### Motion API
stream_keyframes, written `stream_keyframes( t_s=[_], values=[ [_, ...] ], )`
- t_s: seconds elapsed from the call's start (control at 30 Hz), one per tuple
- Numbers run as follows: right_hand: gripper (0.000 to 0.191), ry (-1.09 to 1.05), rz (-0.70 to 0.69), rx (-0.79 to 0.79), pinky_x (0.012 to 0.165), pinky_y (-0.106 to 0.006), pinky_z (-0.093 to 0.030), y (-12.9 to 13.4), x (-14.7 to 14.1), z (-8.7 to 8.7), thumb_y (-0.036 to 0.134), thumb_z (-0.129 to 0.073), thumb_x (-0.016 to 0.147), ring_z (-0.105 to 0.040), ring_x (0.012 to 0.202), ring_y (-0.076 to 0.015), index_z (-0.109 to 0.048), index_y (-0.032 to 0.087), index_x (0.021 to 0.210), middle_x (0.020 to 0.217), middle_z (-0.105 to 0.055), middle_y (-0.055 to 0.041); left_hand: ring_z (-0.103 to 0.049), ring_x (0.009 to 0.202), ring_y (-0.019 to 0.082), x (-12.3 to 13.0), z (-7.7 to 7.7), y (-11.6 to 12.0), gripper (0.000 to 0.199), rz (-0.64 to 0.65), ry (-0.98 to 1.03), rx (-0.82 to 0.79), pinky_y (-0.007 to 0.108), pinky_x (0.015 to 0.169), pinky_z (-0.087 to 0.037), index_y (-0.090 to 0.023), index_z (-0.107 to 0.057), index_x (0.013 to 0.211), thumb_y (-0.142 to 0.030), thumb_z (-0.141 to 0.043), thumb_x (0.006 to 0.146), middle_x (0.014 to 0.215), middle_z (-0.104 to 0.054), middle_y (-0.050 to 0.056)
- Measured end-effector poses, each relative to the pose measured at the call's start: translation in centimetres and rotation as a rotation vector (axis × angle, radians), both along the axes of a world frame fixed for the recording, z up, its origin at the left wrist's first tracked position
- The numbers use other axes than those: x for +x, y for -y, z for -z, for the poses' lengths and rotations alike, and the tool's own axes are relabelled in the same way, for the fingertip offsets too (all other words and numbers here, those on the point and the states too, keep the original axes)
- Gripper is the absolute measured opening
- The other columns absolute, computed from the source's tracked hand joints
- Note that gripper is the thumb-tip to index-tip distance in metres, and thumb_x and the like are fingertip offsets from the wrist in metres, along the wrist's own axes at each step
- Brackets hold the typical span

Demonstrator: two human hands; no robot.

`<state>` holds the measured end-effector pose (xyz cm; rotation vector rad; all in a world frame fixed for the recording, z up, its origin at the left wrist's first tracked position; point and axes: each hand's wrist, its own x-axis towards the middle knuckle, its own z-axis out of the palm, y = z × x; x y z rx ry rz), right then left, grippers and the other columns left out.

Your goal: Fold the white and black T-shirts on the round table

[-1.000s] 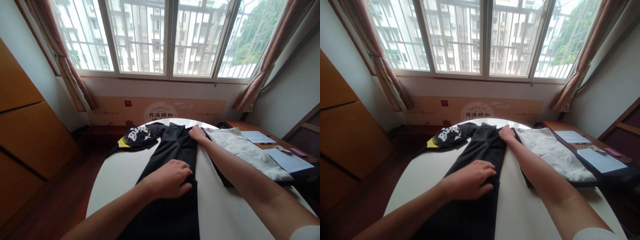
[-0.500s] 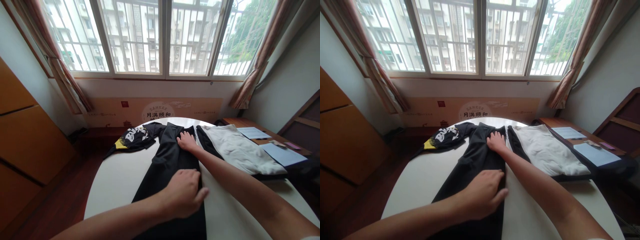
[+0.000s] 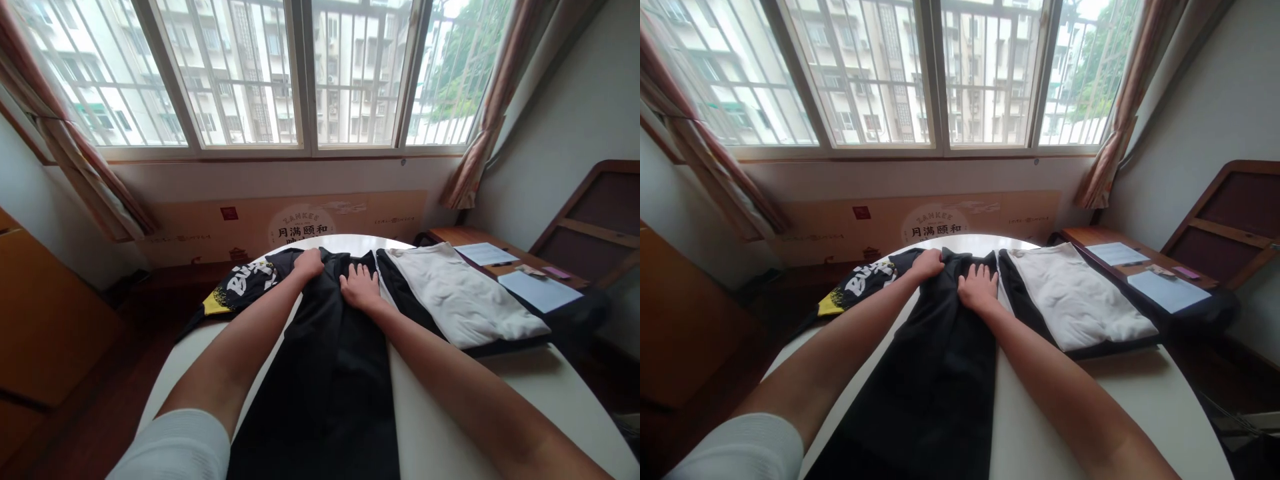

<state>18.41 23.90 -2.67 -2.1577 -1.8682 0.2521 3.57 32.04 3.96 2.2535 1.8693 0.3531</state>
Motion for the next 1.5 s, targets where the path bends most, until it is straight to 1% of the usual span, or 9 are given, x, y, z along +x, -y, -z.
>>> stream_keyframes(
  t_s=[0.2, 0.3, 0.47, 0.63, 0.77, 0.97, 1.17, 1.37, 1.5],
  values=[
    [0.07, -0.011, 0.001, -0.009, 0.127, -0.053, -0.01, 0.1, 0.7, -0.2, 0.048, -0.027, 0.107, -0.015, 0.161, -0.0343, -0.027, 0.012, 0.167, 0.174, -0.022, -0.0183, -0.07, 0.114, 0.028, -1.5, 0.2, -2.6, 0.024, -0.08, 0.046, 0.043, 0.031, 0.094, -0.052, -0.011, -0.071, 0.111, -0.021, -0.055, 0.097, 0.12, -0.074, 0.02],
    [0.069, -0.015, -0.006, -0.014, 0.127, -0.055, -0.01, 0.1, 0.8, -0.3, 0.052, -0.027, 0.107, -0.014, 0.161, -0.0373, -0.027, 0.02, 0.168, 0.175, -0.021, -0.0137, -0.071, 0.112, 0.03, -2.0, 0.3, -2.3, 0.03, -0.118, 0.04, 0.028, 0.032, 0.091, -0.053, -0.007, -0.071, 0.108, -0.028, -0.051, 0.101, 0.114, -0.075, 0.025],
    [0.072, -0.011, -0.042, -0.02, 0.127, -0.054, -0.009, -0.2, 1.3, -0.1, 0.059, -0.024, 0.106, -0.015, 0.16, -0.0377, -0.027, 0.021, 0.168, 0.175, -0.022, -0.012, -0.076, 0.087, 0.034, -2.3, -0.2, 1.9, 0.051, -0.02, 0.016, -0.184, 0.034, 0.069, -0.058, -0.009, -0.071, 0.097, -0.059, -0.072, 0.086, 0.102, -0.076, 0.022],
    [0.081, -0.007, -0.098, 0.0, 0.128, -0.05, -0.009, -1.1, 2.2, 0.0, 0.062, -0.022, 0.106, -0.014, 0.161, -0.0348, -0.023, 0.01, 0.168, 0.175, -0.02, -0.0154, -0.07, 0.064, 0.024, -4.4, -1.3, 6.7, 0.041, -0.006, 0.135, -0.421, 0.029, 0.054, -0.055, -0.011, -0.066, 0.079, -0.049, -0.081, 0.08, 0.075, -0.072, 0.013],
    [0.08, -0.005, -0.134, 0.007, 0.129, -0.046, -0.008, -2.0, 2.9, 0.0, 0.061, -0.021, 0.107, -0.015, 0.161, -0.0316, -0.025, 0.009, 0.167, 0.174, -0.021, -0.016, -0.059, 0.05, 0.016, -6.8, 0.1, 9.2, 0.042, 0.072, 0.203, -0.464, 0.026, 0.049, -0.046, -0.015, -0.058, 0.059, -0.044, -0.075, 0.084, 0.056, -0.061, 0.005],
    [0.077, -0.023, -0.169, 0.028, 0.129, -0.046, -0.009, -2.3, 3.1, 0.0, 0.06, -0.018, 0.108, -0.016, 0.161, -0.0287, -0.024, 0.012, 0.168, 0.174, -0.022, -0.015, -0.058, 0.053, 0.016, -9.1, 2.4, 10.8, 0.032, 0.016, 0.367, -0.343, 0.024, 0.051, -0.043, -0.018, -0.058, 0.068, -0.043, -0.067, 0.087, 0.054, -0.056, -0.001],
    [0.079, 0.019, -0.165, 0.001, 0.128, -0.045, -0.009, -2.3, 3.2, 0.0, 0.063, -0.024, 0.106, -0.016, 0.162, -0.0301, -0.03, 0.012, 0.166, 0.174, -0.022, -0.0175, -0.061, 0.056, 0.019, -9.9, 0.1, 13.8, 0.051, 0.133, 0.058, -0.439, 0.027, 0.052, -0.04, -0.02, -0.053, 0.06, -0.063, -0.067, 0.084, 0.056, -0.061, 0.003],
    [0.087, 0.038, -0.129, -0.006, 0.128, -0.047, -0.009, -2.1, 3.1, -0.2, 0.063, -0.039, 0.101, -0.014, 0.161, -0.033, -0.029, 0.004, 0.165, 0.173, -0.02, -0.0215, -0.063, 0.056, 0.019, -10.8, -1.0, 15.2, 0.036, 0.157, 0.005, -0.65, 0.026, 0.054, -0.043, -0.022, -0.05, 0.074, -0.047, -0.076, 0.074, 0.054, -0.062, -0.001],
    [0.076, 0.013, -0.04, 0.023, 0.128, -0.042, -0.013, -1.6, 2.6, -0.4, 0.046, -0.032, 0.103, -0.022, 0.159, -0.0325, -0.035, -0.005, 0.159, 0.17, -0.029, -0.0244, -0.066, 0.058, 0.021, -11.1, -0.9, 15.3, 0.039, 0.147, 0.018, -0.65, 0.025, 0.053, -0.045, -0.023, -0.049, 0.089, -0.041, -0.078, 0.069, 0.055, -0.063, -0.003]
  ],
)
